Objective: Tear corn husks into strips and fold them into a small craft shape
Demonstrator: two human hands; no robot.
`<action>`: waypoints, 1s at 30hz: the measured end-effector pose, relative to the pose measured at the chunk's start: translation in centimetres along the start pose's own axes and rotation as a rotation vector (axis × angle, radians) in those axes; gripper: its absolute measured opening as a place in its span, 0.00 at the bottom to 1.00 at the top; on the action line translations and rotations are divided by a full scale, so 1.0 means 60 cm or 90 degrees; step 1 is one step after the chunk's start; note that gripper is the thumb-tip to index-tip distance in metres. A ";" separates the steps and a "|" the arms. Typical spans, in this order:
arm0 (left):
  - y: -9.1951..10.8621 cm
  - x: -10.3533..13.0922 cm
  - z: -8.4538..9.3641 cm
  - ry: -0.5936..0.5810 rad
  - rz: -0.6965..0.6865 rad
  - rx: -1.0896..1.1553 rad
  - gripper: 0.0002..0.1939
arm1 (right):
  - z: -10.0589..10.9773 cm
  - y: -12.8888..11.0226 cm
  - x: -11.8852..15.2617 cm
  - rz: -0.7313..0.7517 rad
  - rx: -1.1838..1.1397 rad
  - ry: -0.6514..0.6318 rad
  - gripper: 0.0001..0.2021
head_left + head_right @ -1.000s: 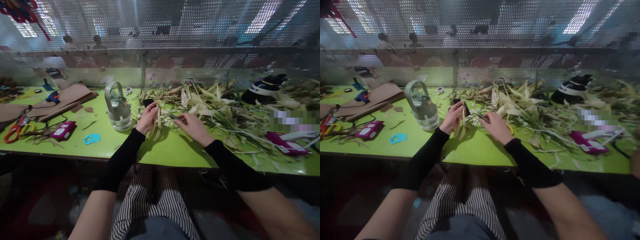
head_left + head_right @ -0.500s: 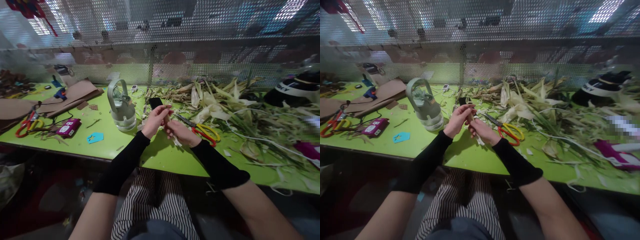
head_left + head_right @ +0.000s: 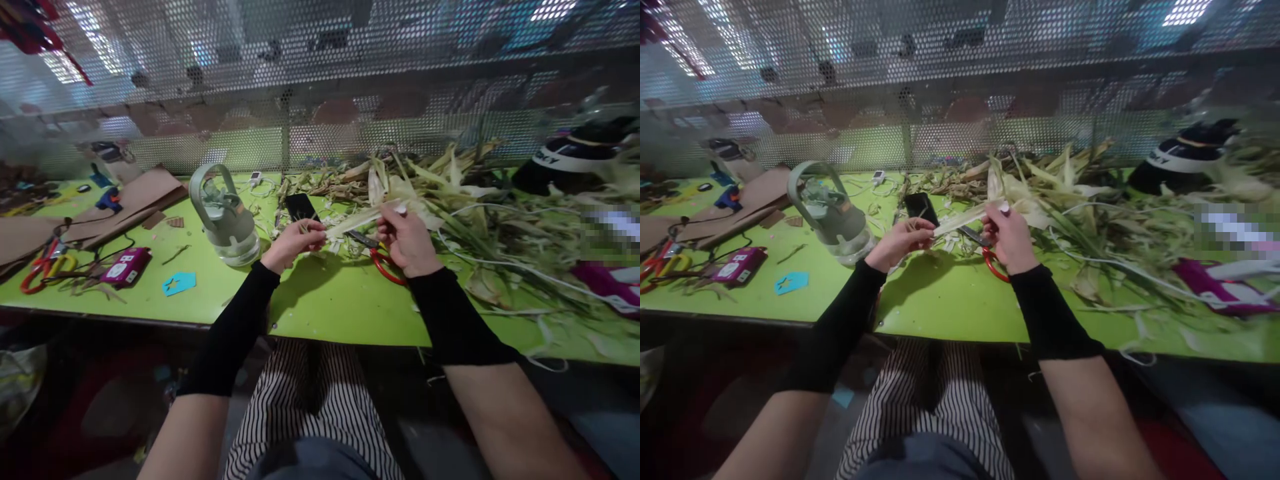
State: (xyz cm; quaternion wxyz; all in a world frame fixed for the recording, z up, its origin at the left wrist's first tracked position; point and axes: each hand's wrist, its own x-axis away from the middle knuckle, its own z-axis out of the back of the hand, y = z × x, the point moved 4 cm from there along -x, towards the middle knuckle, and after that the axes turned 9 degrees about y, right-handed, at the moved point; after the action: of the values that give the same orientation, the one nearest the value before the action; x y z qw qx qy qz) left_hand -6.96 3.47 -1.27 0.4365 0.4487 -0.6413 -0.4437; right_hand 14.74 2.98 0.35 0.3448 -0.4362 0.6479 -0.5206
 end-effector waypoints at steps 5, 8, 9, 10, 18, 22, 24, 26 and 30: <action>-0.017 0.012 -0.011 -0.172 0.075 -0.131 0.13 | 0.001 -0.006 0.007 0.078 0.018 0.009 0.21; -0.010 0.012 -0.006 -0.150 0.065 -0.072 0.22 | -0.004 -0.006 0.017 0.092 0.043 -0.041 0.21; -0.007 0.011 -0.004 -0.136 0.055 -0.046 0.23 | -0.008 -0.006 0.021 0.090 0.053 -0.071 0.20; -0.005 0.011 -0.003 -0.125 0.042 -0.021 0.23 | -0.012 -0.004 0.026 0.086 0.063 -0.103 0.20; -0.041 0.022 -0.046 -0.200 0.103 -0.032 0.14 | -0.036 0.019 0.046 0.074 0.086 -0.147 0.19; -0.055 0.019 -0.058 -0.096 0.073 0.028 0.10 | -0.040 0.031 0.045 0.065 0.079 -0.155 0.21; -0.062 0.018 -0.063 -0.080 0.070 0.041 0.10 | -0.041 0.034 0.045 0.065 0.088 -0.159 0.21; -0.068 0.017 -0.066 -0.069 0.076 0.060 0.10 | -0.040 0.036 0.044 0.066 0.098 -0.149 0.21; -0.070 0.015 -0.066 -0.032 0.099 0.102 0.10 | -0.036 0.041 0.039 0.076 0.112 -0.128 0.18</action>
State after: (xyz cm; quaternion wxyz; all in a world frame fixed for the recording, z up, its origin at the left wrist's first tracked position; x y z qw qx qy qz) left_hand -2.55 1.04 -4.26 0.4164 0.4196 -0.7183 -0.3669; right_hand 11.37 1.82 -1.54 0.4750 -0.4151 0.5870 -0.5075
